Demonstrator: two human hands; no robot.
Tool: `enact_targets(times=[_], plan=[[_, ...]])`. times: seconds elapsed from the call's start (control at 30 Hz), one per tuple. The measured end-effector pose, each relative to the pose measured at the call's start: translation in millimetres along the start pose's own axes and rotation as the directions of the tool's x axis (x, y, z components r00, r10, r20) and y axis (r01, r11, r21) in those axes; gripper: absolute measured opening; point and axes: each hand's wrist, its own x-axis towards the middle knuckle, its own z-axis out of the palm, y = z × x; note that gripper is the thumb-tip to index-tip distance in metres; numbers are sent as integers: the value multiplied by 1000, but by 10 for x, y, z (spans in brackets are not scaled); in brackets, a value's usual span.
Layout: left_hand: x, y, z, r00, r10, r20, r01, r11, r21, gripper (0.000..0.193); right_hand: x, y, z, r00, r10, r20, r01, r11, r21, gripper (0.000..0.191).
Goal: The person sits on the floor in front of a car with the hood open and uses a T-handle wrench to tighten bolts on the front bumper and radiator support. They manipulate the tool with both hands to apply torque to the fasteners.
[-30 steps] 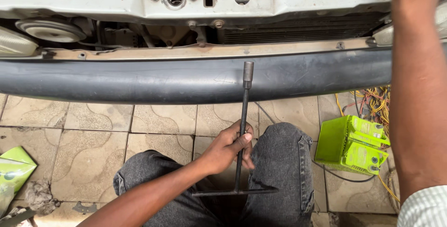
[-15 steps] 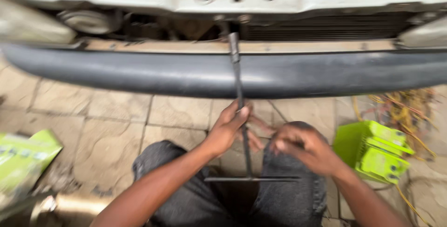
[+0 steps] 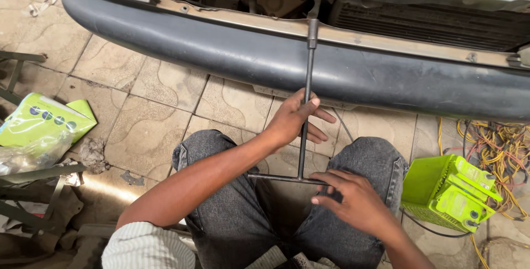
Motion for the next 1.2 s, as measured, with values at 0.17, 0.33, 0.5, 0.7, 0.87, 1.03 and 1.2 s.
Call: enact_targets(times=[0.17,0.33,0.5,0.7,0.87,1.03,1.2], plan=[[-5,43,-79,998,33,47,-41,983,181,36,51,-232,283,976,-111,-189,120,992,33,29],[3,153,-198,990,76,118,-85,993,77,41,45,-60,389,848,-318,-423,395,912,107,22],[-41,289,-309,953,179,244,-147,978,-145,39,-94,232,354,793,-293,-534,602,513,612,14],[-65,233,-250,975,216,57,-193,944,-268,39,-191,349,271,797,-260,-545,476,-285,832,25],[-44,184,-255,964,266,-2,-254,920,-298,40,-175,277,179,820,-181,-543,454,-373,809,32],[-50,199,-256,962,269,-48,-271,912,-307,43,-143,35,80,840,-118,-529,486,-266,832,39],[-59,348,-164,940,319,-121,-335,931,-147,48,-102,-155,-199,695,-123,-709,703,326,632,52]])
